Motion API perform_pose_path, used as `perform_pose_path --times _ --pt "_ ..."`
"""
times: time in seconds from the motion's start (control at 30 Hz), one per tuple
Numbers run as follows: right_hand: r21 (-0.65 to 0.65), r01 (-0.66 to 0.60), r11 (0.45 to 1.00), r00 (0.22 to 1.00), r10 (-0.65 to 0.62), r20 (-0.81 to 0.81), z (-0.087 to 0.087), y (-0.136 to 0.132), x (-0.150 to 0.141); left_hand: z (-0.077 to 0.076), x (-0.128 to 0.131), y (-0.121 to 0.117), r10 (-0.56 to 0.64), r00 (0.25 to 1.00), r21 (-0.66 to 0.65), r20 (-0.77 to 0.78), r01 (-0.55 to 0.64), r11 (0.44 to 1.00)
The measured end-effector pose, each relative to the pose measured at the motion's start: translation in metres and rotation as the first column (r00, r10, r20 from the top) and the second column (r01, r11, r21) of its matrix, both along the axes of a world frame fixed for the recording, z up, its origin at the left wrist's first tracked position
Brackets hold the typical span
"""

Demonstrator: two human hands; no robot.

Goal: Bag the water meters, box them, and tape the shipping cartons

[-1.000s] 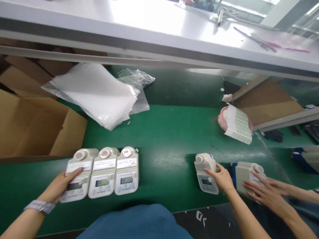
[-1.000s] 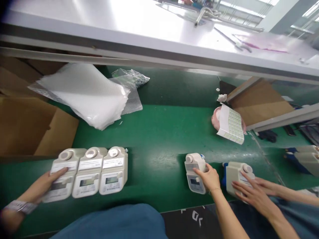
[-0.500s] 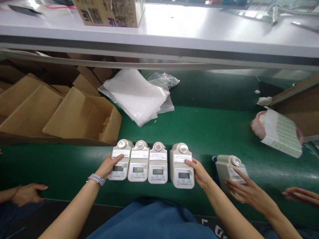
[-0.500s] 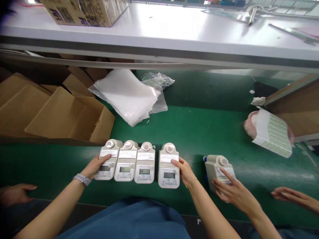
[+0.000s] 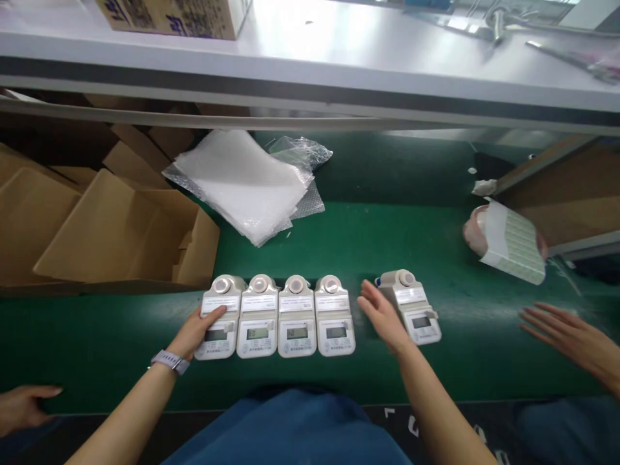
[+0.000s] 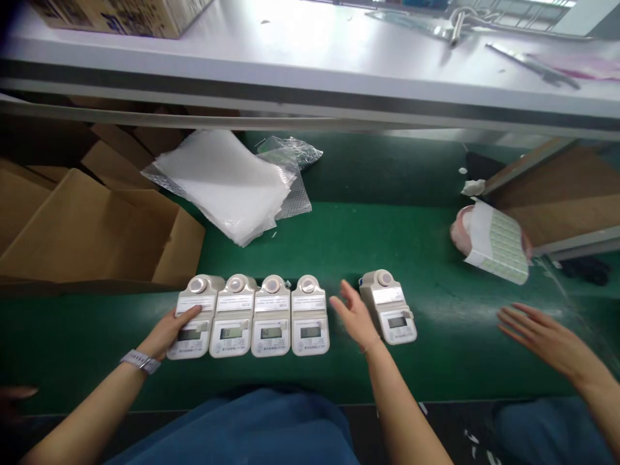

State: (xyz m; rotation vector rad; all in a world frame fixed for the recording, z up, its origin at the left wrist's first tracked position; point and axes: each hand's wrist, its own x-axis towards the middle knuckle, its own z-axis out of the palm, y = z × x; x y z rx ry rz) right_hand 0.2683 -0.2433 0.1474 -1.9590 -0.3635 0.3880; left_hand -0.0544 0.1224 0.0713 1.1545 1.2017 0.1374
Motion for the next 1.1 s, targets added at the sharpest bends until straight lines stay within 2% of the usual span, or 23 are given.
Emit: perform_pose_path --times 0.07,0.1,0.17,0.23,0.33,0.43,0.5,0.6,0.7,0.77,0.87,0.93,1.0,1.1 --pt "-0.048 0.127 0.991 0.99 -0.124 0.071 -0.012 0.01 0.011 0.0 0.0 0.001 -0.002 1.0 -0.012 -0.023 0.001 1.0" --pt "-0.087 0.199 0.976 0.979 -0.194 0.056 -0.016 0.007 0.021 0.0 -0.001 0.001 0.0 1.0 -0.023 -0.03 0.0 1.0" --pt "-0.179 0.259 0.949 0.955 -0.279 -0.099 -0.022 -0.01 0.045 -0.001 -0.002 0.002 0.005 0.999 -0.041 -0.04 -0.007 0.999" --pt "-0.223 0.169 0.96 0.898 -0.243 -0.368 -0.026 -0.03 0.064 -0.001 -0.003 0.003 -0.003 0.998 -0.051 -0.055 0.0 0.999" --pt "-0.132 0.023 0.991 0.794 -0.099 -0.6 -0.035 -0.04 0.071 -0.002 -0.004 0.003 -0.008 0.997 -0.048 -0.081 0.005 0.999" --pt "0.002 0.023 1.0 0.77 -0.016 -0.637 -0.046 -0.027 0.058 -0.001 -0.002 0.001 0.013 0.993 -0.031 -0.114 -0.016 0.999" --pt "0.066 0.052 0.996 0.816 -0.005 -0.579 -0.054 -0.015 0.043 0.0 0.0 -0.001 0.006 0.991 -0.032 -0.136 -0.011 0.999" --pt "0.098 0.078 0.992 0.915 -0.032 -0.402 -0.061 -0.004 0.02 0.002 0.002 -0.002 0.011 0.986 -0.036 -0.166 -0.017 0.999" --pt "0.127 0.055 0.99 0.934 -0.006 -0.358 -0.063 0.001 0.003 0.001 0.003 -0.001 0.026 0.979 -0.044 -0.2 -0.036 0.998" --pt "0.198 0.031 0.98 0.882 0.066 -0.466 -0.063 0.004 -0.004 0.0 0.003 -0.001 0.028 0.979 -0.036 -0.2 -0.036 0.999" --pt "0.353 0.041 0.935 0.729 0.214 -0.651 -0.067 0.01 -0.01 -0.001 0.004 -0.001 0.025 0.985 -0.005 -0.172 -0.026 1.0" --pt "0.4 0.084 0.913 0.639 0.259 -0.724 -0.072 0.015 -0.013 -0.001 0.004 -0.002 0.008 0.988 -0.004 -0.154 -0.009 1.0" --pt "0.393 0.133 0.91 0.596 0.243 -0.766 -0.076 0.02 -0.017 0.0 0.004 -0.002 0.004 0.992 0.002 -0.128 -0.004 1.0" --pt "0.346 0.16 0.924 0.593 0.19 -0.782 -0.077 0.026 -0.022 -0.001 0.003 -0.001 0.0 0.997 0.042 -0.078 0.004 0.999"
